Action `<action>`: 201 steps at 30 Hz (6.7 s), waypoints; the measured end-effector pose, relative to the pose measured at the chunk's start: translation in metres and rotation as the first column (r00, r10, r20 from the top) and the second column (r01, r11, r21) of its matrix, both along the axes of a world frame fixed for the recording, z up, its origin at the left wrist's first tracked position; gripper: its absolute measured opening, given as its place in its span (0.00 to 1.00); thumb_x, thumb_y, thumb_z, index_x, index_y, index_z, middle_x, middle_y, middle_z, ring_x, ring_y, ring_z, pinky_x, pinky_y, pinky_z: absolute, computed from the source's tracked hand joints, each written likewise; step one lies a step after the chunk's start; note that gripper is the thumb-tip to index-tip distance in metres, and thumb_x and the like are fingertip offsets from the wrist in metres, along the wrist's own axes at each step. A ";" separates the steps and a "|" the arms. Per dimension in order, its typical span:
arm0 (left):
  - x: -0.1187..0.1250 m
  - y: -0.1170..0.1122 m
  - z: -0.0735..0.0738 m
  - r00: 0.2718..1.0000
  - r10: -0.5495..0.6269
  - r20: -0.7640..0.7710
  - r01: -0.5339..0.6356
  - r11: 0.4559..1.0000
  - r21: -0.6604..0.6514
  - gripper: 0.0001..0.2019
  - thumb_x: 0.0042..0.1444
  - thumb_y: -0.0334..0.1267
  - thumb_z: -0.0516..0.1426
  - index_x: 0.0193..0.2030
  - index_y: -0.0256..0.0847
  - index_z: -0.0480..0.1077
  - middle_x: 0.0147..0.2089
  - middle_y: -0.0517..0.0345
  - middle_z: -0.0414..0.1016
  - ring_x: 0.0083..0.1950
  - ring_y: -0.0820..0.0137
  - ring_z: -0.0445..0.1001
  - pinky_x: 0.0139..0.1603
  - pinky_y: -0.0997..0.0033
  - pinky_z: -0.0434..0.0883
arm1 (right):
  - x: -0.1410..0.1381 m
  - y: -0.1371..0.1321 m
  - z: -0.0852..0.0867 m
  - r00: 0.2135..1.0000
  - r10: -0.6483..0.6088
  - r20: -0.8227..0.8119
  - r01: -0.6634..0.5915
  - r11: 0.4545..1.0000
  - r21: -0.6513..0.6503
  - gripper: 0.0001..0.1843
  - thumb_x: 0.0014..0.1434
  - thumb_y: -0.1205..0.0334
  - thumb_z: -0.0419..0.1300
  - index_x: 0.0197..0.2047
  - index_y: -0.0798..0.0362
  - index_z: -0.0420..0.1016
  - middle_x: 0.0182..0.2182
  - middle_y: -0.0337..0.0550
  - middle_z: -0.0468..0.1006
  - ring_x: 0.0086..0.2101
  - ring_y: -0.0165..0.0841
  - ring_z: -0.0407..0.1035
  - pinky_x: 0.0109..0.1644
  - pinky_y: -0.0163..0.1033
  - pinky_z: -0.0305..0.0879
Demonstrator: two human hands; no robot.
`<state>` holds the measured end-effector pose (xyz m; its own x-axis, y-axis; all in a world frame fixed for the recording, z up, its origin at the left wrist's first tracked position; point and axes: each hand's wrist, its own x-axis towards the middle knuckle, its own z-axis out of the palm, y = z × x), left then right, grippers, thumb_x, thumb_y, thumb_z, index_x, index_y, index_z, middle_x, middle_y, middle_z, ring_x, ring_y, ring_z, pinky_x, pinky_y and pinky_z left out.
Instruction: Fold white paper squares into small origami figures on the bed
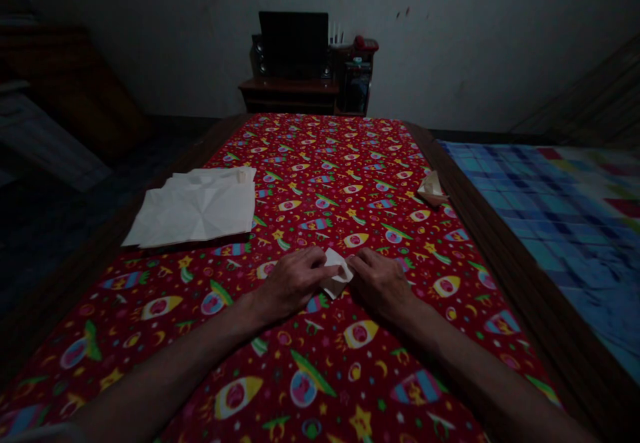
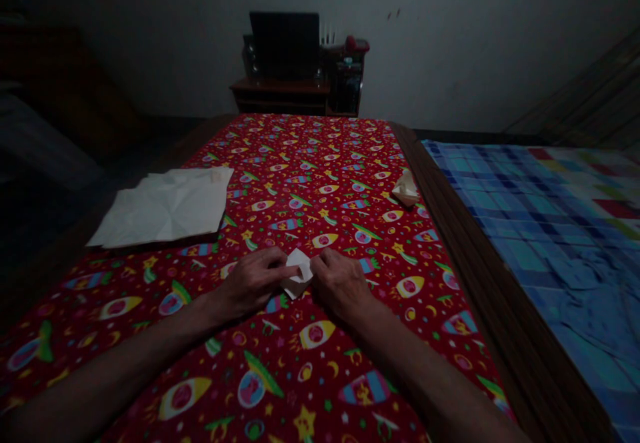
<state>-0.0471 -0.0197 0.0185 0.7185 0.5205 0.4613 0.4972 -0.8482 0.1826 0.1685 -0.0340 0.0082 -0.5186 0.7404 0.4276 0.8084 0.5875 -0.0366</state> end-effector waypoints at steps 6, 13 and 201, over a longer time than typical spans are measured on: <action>-0.009 0.002 0.002 0.993 -0.013 -0.116 0.002 0.996 -0.094 0.10 0.59 0.29 0.48 0.36 0.39 0.70 0.34 0.56 0.62 0.34 0.70 0.62 0.32 0.73 0.61 | -0.002 -0.005 0.007 0.997 0.051 0.066 -0.055 0.996 0.067 0.06 0.59 0.65 0.54 0.37 0.54 0.72 0.29 0.42 0.70 0.27 0.30 0.58 0.28 0.36 0.47; -0.011 0.000 0.001 0.984 0.010 -0.179 -0.006 1.000 0.023 0.10 0.63 0.36 0.48 0.37 0.40 0.70 0.36 0.55 0.65 0.38 0.69 0.64 0.36 0.70 0.61 | -0.003 -0.004 0.013 0.963 0.264 0.058 -0.270 0.954 0.129 0.07 0.60 0.66 0.54 0.40 0.57 0.72 0.34 0.47 0.72 0.32 0.32 0.61 0.33 0.37 0.57; 0.025 -0.011 0.027 0.900 0.305 0.312 -0.152 0.890 -0.430 0.11 0.60 0.43 0.52 0.38 0.37 0.69 0.34 0.57 0.70 0.34 0.71 0.68 0.36 0.73 0.66 | -0.017 -0.023 0.049 0.993 -0.078 -0.087 0.088 0.990 0.109 0.09 0.59 0.69 0.50 0.28 0.55 0.67 0.24 0.43 0.70 0.25 0.33 0.62 0.29 0.36 0.55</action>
<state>-0.0217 -0.0309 0.0453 0.3786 0.8389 0.3911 0.5015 -0.5411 0.6751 0.1519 -0.0574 0.0575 -0.4167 0.7242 0.5495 0.8516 0.5225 -0.0429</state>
